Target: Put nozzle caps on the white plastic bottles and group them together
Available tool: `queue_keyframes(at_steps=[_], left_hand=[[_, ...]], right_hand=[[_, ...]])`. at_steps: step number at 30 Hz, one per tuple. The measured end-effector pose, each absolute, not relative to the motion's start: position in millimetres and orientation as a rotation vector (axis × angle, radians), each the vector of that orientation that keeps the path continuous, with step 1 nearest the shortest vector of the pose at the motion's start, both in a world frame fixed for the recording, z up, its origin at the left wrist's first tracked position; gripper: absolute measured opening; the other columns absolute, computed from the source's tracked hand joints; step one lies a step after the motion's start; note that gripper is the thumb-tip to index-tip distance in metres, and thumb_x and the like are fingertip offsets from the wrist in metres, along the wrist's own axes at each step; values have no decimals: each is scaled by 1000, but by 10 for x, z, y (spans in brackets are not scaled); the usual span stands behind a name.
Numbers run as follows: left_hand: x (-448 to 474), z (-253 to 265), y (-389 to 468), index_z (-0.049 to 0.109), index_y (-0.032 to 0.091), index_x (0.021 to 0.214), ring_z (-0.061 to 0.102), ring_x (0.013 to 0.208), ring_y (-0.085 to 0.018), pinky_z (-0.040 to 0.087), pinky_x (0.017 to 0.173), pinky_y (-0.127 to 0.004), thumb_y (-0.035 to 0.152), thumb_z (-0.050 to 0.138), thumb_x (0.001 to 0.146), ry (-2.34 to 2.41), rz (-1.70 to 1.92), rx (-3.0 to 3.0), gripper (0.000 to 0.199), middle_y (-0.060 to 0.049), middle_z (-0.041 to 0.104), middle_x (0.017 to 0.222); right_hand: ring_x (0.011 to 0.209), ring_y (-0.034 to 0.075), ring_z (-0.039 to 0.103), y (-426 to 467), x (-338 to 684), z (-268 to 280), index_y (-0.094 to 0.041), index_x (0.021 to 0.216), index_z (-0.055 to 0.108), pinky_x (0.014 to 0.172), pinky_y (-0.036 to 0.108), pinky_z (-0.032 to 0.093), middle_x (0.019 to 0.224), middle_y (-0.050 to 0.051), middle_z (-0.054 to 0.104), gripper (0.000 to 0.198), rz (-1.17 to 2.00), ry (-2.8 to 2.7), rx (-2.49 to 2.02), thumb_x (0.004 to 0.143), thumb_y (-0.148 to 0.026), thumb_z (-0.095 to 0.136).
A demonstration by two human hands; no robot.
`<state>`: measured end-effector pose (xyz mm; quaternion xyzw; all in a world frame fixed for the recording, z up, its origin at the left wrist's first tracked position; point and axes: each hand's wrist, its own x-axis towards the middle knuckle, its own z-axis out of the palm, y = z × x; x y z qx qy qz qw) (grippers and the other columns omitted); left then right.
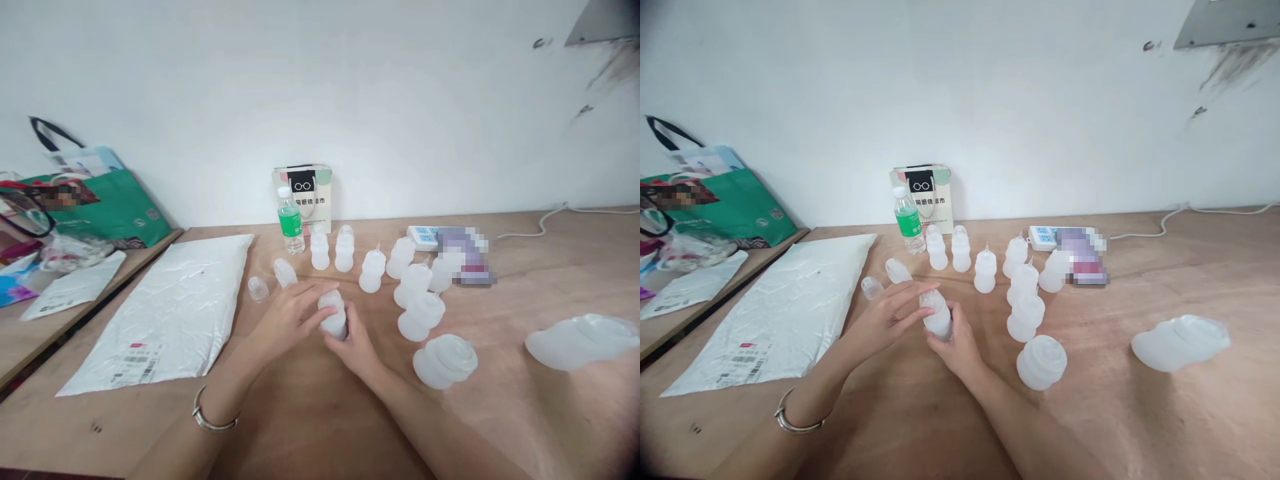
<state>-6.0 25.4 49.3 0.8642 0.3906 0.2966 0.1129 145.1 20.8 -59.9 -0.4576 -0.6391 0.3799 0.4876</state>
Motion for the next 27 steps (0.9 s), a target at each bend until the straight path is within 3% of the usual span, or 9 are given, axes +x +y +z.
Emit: queue_keyframes(at_steps=[14,20,27], left_hand=[[-18,271,233,50,21,126,55,113,-16,45,99,-32,29,48,90,1161,908,2511,36,-6,59,122],[-34,247,175,32,26,138,52,118,-20,44,99,-39,34,51,88,1197,740,2513,54,-6,52,133],[-27,306,640,33,28,136,60,103,-21,51,88,-37,35,57,83,1334,1065,2320,58,-6,53,131]], right_hand=[[91,21,58,215,1471,-663,-20,110,43,77,35,48,102,6,58,38,908,-1622,-1065,75,-20,57],[91,21,58,224,1461,-666,-20,107,43,77,37,48,101,7,58,38,903,-1613,-1084,73,-20,59],[108,24,52,286,1412,-767,-21,120,29,90,42,46,119,13,48,61,807,-1456,-1092,72,-30,66]])
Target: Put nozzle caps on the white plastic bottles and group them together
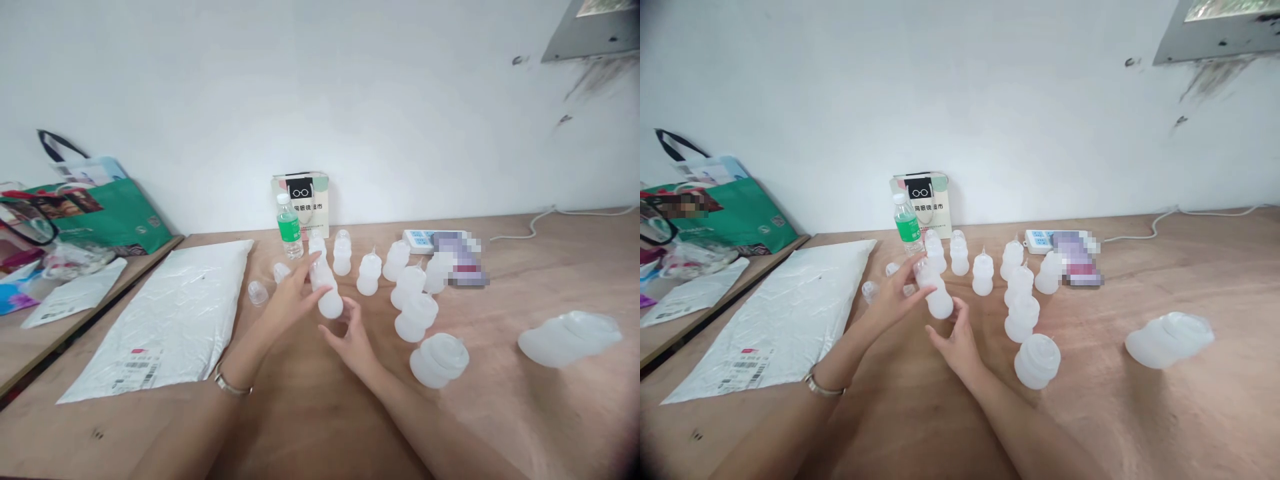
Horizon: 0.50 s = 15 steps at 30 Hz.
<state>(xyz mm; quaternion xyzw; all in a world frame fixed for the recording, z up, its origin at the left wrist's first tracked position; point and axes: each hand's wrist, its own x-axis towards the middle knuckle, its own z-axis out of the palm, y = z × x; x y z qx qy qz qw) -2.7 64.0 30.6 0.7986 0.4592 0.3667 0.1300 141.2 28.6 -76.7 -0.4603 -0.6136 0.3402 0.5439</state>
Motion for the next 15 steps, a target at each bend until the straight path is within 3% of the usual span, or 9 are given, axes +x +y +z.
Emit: queue_keyframes(at_steps=[4,10,15], left_hand=[[92,343,1046,35,25,135,62,97,-22,52,85,-39,35,58,83,1414,1163,2329,58,-9,54,128],[225,205,1353,37,21,135,59,100,-26,51,85,-42,36,60,80,1523,1092,2358,61,-14,56,122],[209,61,1419,34,22,136,59,101,-25,49,86,-43,39,58,82,1545,1037,2395,62,-14,57,120]], right_hand=[[103,23,55,311,1400,-843,-21,120,28,89,43,48,111,11,51,59,777,-1420,-1129,73,-30,63],[103,21,55,262,1433,-765,-21,108,42,91,40,46,107,8,55,36,785,-1558,-1177,77,-27,58],[80,18,56,214,1460,-631,-22,93,52,62,29,48,91,4,57,15,775,-1676,-1208,79,-24,53]])
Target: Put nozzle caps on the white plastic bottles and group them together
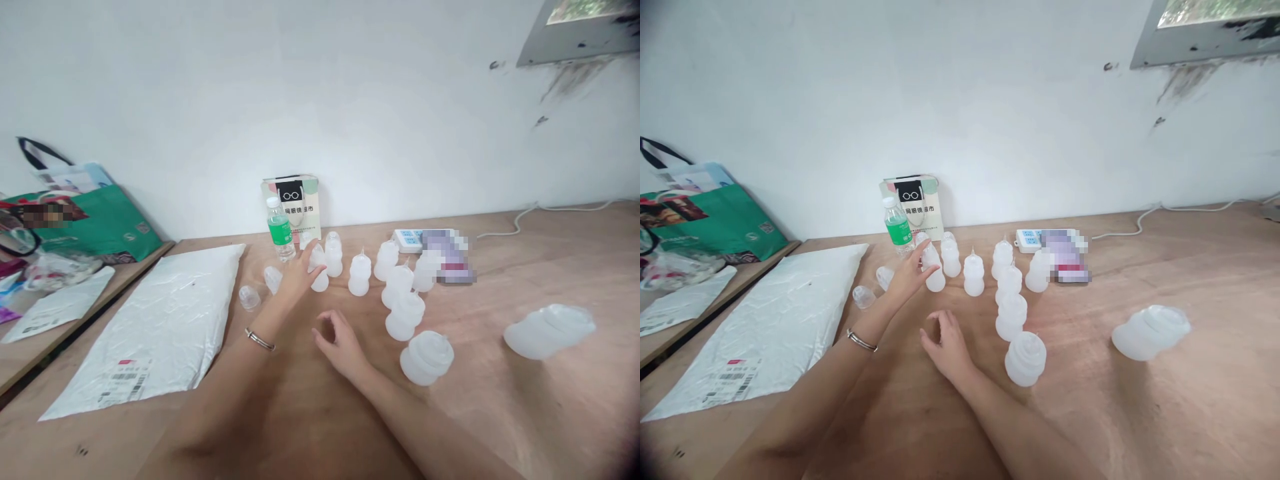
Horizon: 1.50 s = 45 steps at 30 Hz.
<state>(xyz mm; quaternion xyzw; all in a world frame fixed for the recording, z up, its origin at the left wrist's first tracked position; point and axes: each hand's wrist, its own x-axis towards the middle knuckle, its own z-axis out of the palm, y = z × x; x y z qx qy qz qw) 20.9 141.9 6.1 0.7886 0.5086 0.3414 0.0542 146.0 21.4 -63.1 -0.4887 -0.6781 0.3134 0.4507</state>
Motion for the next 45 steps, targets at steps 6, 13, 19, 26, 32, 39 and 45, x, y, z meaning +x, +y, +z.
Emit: queue_keyframes(at_steps=[6,13,19,26,32,39,45], left_hand=[[242,142,1227,22,16,140,47,119,-30,41,96,-47,45,54,83,1545,1204,2456,72,-20,43,133],[597,399,822,58,19,92,55,94,-20,44,88,-36,26,37,93,1259,1242,2636,22,-6,61,94],[1050,241,1049,38,14,127,48,116,-29,41,95,-45,31,54,84,1295,946,2514,49,-15,51,122],[1037,249,1071,40,13,123,53,112,-28,45,92,-42,24,56,81,1339,855,2436,47,-16,55,120],[492,564,512,42,21,117,59,102,-26,49,83,-41,27,58,78,1377,888,2353,43,-10,59,112],[208,441,162,41,22,119,59,103,-23,49,86,-39,27,62,77,1363,826,2247,48,-8,59,113],[-201,507,431,53,22,109,60,98,-22,50,82,-37,42,52,84,1599,1161,2213,32,-6,63,109]], right_hand=[[79,19,54,208,1467,-598,-22,86,54,67,31,45,85,3,57,7,750,-1724,-1181,79,-19,52],[88,21,55,234,1461,-638,-20,86,56,80,36,44,89,5,59,9,758,-1729,-1120,79,-16,53],[93,23,57,259,1451,-662,-18,96,58,81,37,46,97,8,62,20,785,-1677,-1076,77,-14,52],[73,17,53,163,1496,-575,-21,80,49,69,31,45,76,2,55,7,723,-1502,-1022,79,-15,45],[92,20,48,100,1510,-531,-23,101,38,80,36,44,97,6,43,25,376,-1196,-961,79,-21,50],[105,23,53,164,1442,-628,-21,120,36,89,39,45,118,11,51,49,805,-1466,-1023,76,-21,57],[96,21,58,160,1450,-613,-20,115,40,81,35,49,108,9,59,44,815,-1451,-1127,75,-25,60]])
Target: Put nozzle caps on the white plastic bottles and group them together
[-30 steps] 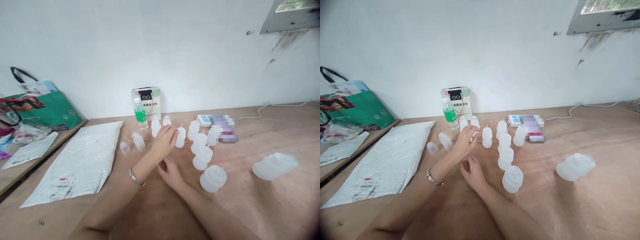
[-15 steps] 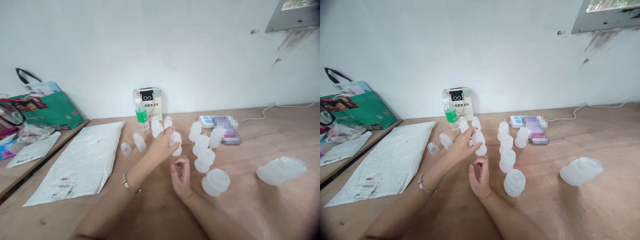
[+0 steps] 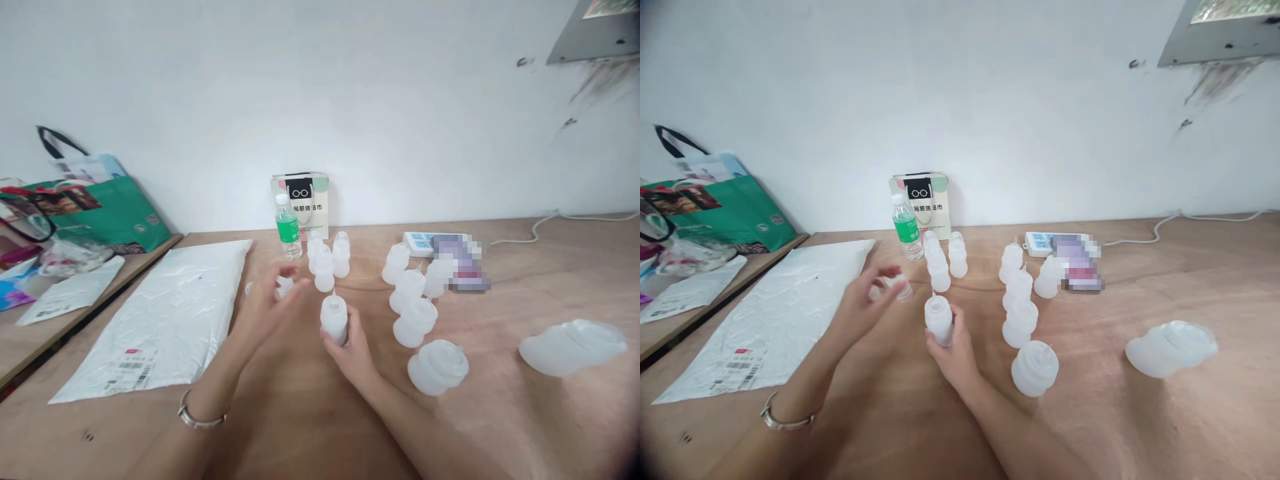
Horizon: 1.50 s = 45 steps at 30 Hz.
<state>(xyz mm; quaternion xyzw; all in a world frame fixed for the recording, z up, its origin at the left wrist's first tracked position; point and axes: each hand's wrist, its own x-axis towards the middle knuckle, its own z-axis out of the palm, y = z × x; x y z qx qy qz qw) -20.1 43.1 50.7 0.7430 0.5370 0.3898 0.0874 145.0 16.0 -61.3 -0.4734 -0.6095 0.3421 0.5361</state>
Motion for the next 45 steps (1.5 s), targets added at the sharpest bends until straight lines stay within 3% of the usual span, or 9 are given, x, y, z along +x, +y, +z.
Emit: queue_keyframes(at_steps=[4,9,14,17,21,28,34,40,45], left_hand=[[-511,348,791,54,14,113,55,108,-30,42,93,-48,44,52,82,1973,1117,2210,43,-14,61,116],[-627,122,1021,58,14,105,60,99,-27,46,87,-42,43,50,82,1967,964,2140,38,-13,65,107],[-542,428,821,58,17,105,60,97,-25,48,82,-38,45,53,81,1973,1271,2064,38,-9,65,107],[-402,701,530,55,21,111,59,91,-19,49,79,-33,43,54,83,1758,1385,2135,35,-5,64,107],[-213,831,211,49,24,121,59,94,-17,48,83,-30,35,56,84,1265,1075,2370,39,-4,62,109],[-145,726,152,49,25,124,55,108,-19,45,94,-36,34,53,87,1143,798,2570,38,-5,61,117],[-143,590,189,44,28,131,54,111,-20,45,94,-38,32,48,90,1116,700,2683,41,-5,59,120],[-128,424,209,45,25,132,51,118,-21,43,98,-40,29,48,90,1044,796,2725,42,-7,54,130],[-80,325,228,47,23,129,55,112,-19,45,91,-37,16,45,90,974,1052,2755,40,-6,61,123]], right_hand=[[94,21,59,162,1430,-613,-21,114,40,78,34,49,107,8,60,46,837,-1489,-1146,73,-24,60],[89,20,60,149,1421,-604,-21,110,39,76,34,49,103,6,61,43,882,-1541,-1191,72,-25,61],[86,20,60,140,1427,-614,-21,107,39,75,33,48,99,5,61,44,915,-1563,-1199,70,-26,62],[88,20,59,140,1426,-611,-21,109,39,77,34,47,102,6,60,46,934,-1596,-1162,69,-24,63],[87,19,59,145,1421,-603,-21,108,40,75,32,47,101,5,60,45,949,-1614,-1130,69,-22,62],[83,18,59,150,1423,-638,-21,106,40,70,31,48,98,5,60,43,933,-1618,-1113,69,-23,63],[84,18,59,160,1422,-630,-21,105,43,73,32,48,97,4,60,41,888,-1637,-1075,69,-19,61],[84,19,58,170,1427,-617,-19,106,45,72,32,48,97,5,59,42,872,-1648,-1047,68,-17,61],[83,19,58,173,1427,-648,-19,104,46,72,33,48,96,4,60,40,858,-1651,-1052,67,-16,62]])
